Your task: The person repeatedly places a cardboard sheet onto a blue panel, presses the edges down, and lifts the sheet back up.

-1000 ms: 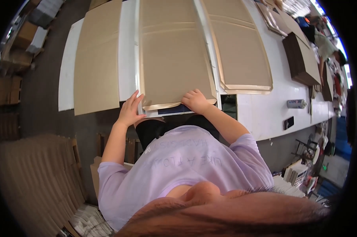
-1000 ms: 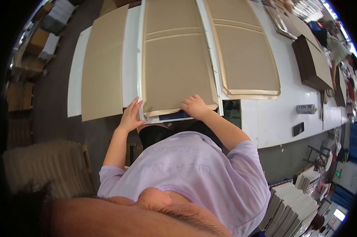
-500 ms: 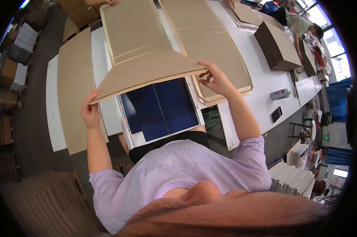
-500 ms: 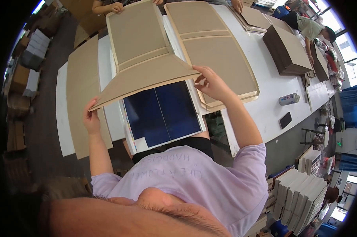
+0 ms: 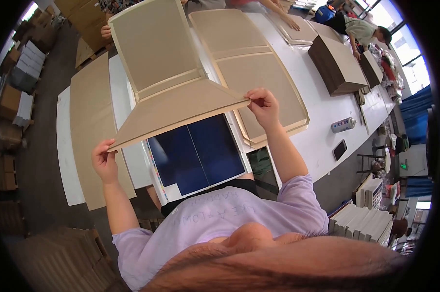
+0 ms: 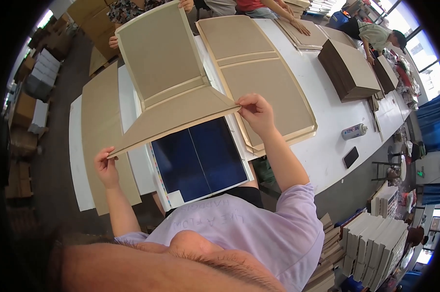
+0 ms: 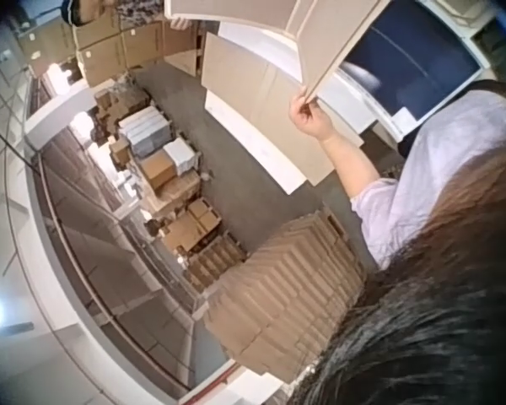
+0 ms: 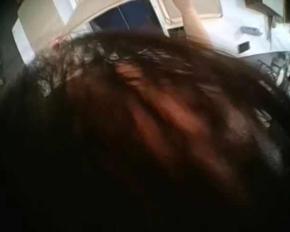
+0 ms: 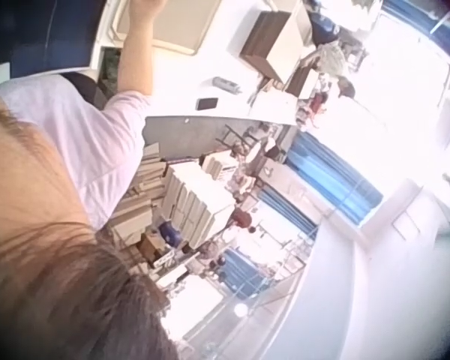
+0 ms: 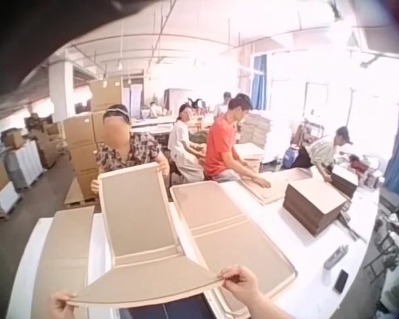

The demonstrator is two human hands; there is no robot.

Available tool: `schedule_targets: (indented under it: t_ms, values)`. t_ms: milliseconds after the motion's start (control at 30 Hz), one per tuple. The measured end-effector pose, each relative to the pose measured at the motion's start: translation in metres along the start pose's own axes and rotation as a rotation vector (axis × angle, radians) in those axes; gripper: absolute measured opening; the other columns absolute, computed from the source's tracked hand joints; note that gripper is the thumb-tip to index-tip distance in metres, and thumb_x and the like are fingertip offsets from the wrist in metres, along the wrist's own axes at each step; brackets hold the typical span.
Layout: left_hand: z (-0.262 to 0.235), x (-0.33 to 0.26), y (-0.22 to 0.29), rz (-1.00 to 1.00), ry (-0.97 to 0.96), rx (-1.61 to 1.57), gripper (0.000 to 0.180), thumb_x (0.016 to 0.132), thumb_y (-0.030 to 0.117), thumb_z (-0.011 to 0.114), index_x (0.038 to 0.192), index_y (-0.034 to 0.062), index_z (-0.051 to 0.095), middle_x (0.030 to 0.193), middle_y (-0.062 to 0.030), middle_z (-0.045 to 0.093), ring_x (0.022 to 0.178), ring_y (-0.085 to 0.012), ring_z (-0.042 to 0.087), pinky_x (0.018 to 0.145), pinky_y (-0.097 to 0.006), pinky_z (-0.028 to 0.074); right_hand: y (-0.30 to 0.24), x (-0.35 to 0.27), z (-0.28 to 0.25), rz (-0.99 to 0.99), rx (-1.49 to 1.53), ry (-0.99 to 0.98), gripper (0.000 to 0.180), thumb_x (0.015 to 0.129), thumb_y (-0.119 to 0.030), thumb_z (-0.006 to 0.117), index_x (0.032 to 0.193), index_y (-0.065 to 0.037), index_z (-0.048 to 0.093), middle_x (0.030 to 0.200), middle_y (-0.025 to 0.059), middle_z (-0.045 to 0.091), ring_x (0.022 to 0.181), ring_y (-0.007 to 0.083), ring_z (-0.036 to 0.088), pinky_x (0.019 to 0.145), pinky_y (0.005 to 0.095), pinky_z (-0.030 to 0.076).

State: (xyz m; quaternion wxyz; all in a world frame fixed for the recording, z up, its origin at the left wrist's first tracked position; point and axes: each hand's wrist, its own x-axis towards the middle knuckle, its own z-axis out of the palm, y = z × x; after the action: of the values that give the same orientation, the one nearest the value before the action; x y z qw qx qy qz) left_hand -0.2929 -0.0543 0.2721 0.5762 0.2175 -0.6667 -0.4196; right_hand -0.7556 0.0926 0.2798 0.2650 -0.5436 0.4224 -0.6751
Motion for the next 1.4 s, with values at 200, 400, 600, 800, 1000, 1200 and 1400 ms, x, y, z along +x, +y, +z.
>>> schedule_targets:
  t_ms: [200, 400, 600, 800, 1000, 1200, 1400]
  values:
    - [0.002, 0.003, -0.014, 0.039, 0.065, 0.002, 0.016, 0.088, -0.003, 0.061, 0.100, 0.0073, 0.056, 0.107, -0.0120, 0.062, 0.086, -0.0153, 0.060, 0.074, -0.026, 0.051, 0.004, 0.009, 0.010, -0.046, 0.088, 0.177, 0.028, 0.077, 0.021, 0.058, 0.091, -0.003, 0.056, 0.101, 0.0084, 0.058, 0.093, 0.0149, 0.058, 0.081, 0.0263, 0.051]
    - [-0.004, 0.002, -0.013, 0.048, 0.139, 0.054, 0.018, 0.087, -0.004, 0.062, 0.101, 0.0052, 0.055, 0.105, -0.0121, 0.063, 0.090, -0.0173, 0.062, 0.079, -0.028, 0.052, 0.004, 0.013, 0.006, -0.078, -0.066, 0.128, 0.028, 0.072, 0.021, 0.060, 0.088, -0.002, 0.058, 0.098, 0.0095, 0.060, 0.091, 0.0167, 0.060, 0.075, 0.0266, 0.052]
    - [0.001, 0.001, -0.017, 0.108, 0.184, -0.066, 0.021, 0.087, -0.007, 0.060, 0.101, 0.0057, 0.053, 0.101, -0.0133, 0.063, 0.094, -0.0207, 0.063, 0.083, -0.034, 0.054, 0.001, 0.011, -0.002, -0.216, -0.568, 0.095, 0.021, 0.069, 0.012, 0.068, 0.080, -0.005, 0.063, 0.093, 0.0110, 0.069, 0.084, 0.0204, 0.066, 0.068, 0.0281, 0.054]
    - [0.021, 0.007, -0.012, 0.162, 0.120, -0.114, 0.031, 0.084, -0.015, 0.057, 0.103, 0.0068, 0.050, 0.105, -0.0130, 0.061, 0.095, -0.0187, 0.062, 0.081, -0.031, 0.054, -0.011, 0.011, -0.012, -0.267, -0.531, 0.041, 0.023, 0.073, 0.019, 0.058, 0.082, -0.002, 0.061, 0.094, 0.0110, 0.066, 0.082, 0.0153, 0.061, 0.064, 0.0224, 0.048]
    - [0.017, 0.006, -0.005, 0.161, 0.108, -0.154, 0.034, 0.082, -0.019, 0.056, 0.102, 0.0076, 0.049, 0.105, -0.0130, 0.061, 0.097, -0.0196, 0.062, 0.083, -0.031, 0.054, -0.008, 0.011, -0.003, -0.211, -0.488, 0.070, 0.022, 0.075, 0.019, 0.056, 0.081, -0.001, 0.059, 0.093, 0.0093, 0.066, 0.077, 0.0108, 0.056, 0.062, 0.0193, 0.043]
    - [0.008, 0.002, -0.008, 0.166, 0.093, -0.026, 0.031, 0.077, -0.021, 0.059, 0.091, 0.0059, 0.053, 0.101, -0.0126, 0.063, 0.095, -0.0189, 0.063, 0.082, -0.030, 0.054, -0.010, 0.007, -0.004, -0.155, -0.458, 0.065, 0.020, 0.076, 0.018, 0.058, 0.083, -0.001, 0.059, 0.095, 0.0095, 0.065, 0.078, 0.0105, 0.057, 0.062, 0.0194, 0.044]
    - [-0.009, 0.005, 0.011, -0.109, -0.092, -0.270, 0.013, 0.086, -0.006, 0.060, 0.090, 0.0054, 0.054, 0.097, -0.0113, 0.064, 0.085, -0.0188, 0.066, 0.074, -0.030, 0.055, -0.009, 0.007, 0.006, 0.009, -0.172, 0.068, 0.008, 0.086, 0.005, 0.062, 0.089, 0.000, 0.057, 0.096, 0.0081, 0.062, 0.081, 0.0125, 0.057, 0.069, 0.0236, 0.047]
